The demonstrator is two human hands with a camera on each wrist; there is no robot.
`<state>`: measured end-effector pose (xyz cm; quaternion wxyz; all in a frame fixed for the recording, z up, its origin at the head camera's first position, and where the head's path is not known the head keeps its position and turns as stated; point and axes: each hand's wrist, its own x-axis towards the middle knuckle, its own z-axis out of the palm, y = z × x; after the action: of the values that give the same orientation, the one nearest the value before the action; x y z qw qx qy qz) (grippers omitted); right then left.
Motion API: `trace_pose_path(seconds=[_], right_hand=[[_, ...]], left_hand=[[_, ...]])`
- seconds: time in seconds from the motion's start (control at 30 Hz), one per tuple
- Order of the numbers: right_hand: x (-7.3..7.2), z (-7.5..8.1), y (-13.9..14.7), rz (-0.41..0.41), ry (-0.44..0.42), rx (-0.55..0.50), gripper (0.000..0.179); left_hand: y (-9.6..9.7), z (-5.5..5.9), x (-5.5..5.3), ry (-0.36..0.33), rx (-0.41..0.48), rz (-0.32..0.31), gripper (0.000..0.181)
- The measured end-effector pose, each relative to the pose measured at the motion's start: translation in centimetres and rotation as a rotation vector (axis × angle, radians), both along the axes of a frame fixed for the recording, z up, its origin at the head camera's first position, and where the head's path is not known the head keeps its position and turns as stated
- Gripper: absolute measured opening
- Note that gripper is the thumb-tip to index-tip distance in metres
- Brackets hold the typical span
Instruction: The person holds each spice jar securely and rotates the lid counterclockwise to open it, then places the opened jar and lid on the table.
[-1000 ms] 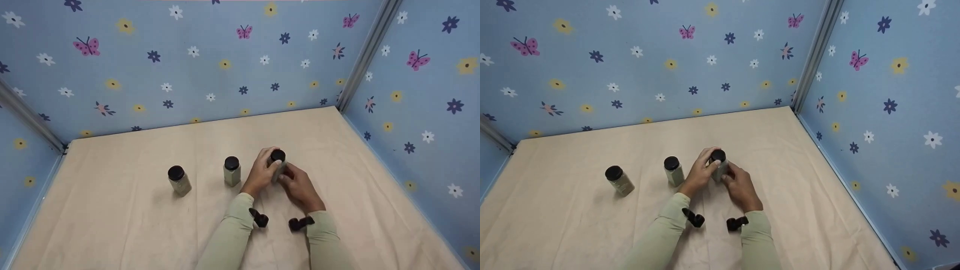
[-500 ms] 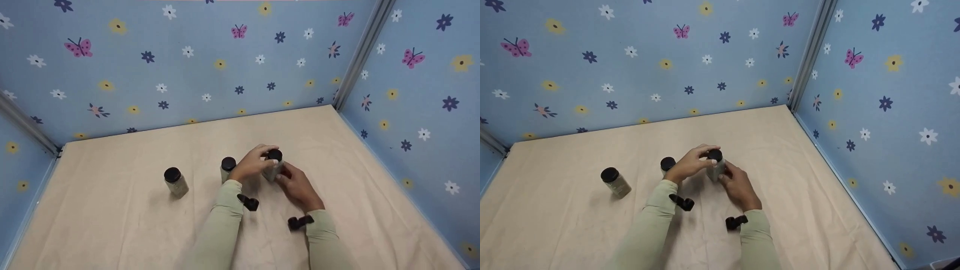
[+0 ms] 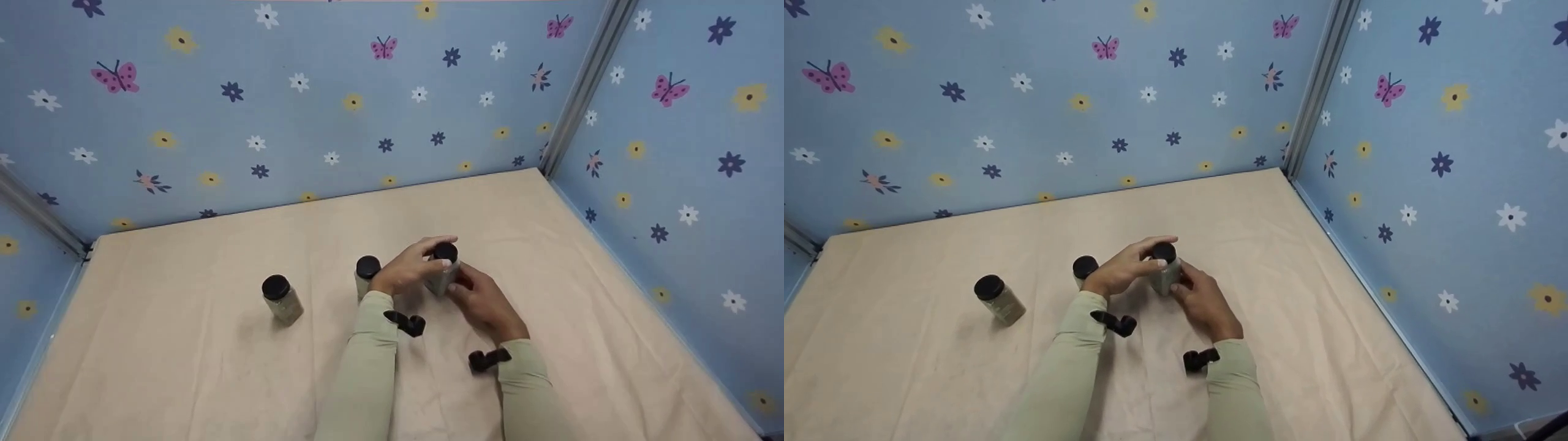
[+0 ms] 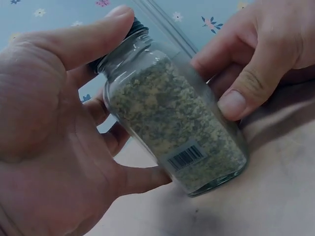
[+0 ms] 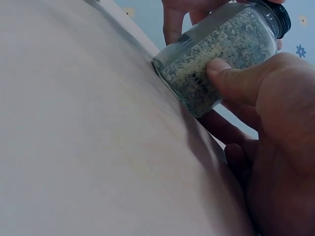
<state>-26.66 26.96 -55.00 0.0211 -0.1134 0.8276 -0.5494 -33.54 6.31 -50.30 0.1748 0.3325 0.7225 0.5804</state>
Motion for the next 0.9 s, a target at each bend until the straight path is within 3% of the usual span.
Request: trace_pose_path(seconds=[0.3,0.63,0.9], right_hand=[[0.0,0.1,-0.3,-0.038,0.002,-0.001,0.049],[0.1,0.0,-0.2,-0.079,0.07,0.052,0.044],[0.1,-0.1,-0.4,-0.098,0.087,0.064,0.04]], left_hand=[[0.7,-0.7,1.0,0.036,0.099,0.114,0.042],[2.1,-1.5,2.4,0.09,0.187,0.272,0.045],[3.0,-1.9,3.2,0.117,0.159,0.427,0.046]])
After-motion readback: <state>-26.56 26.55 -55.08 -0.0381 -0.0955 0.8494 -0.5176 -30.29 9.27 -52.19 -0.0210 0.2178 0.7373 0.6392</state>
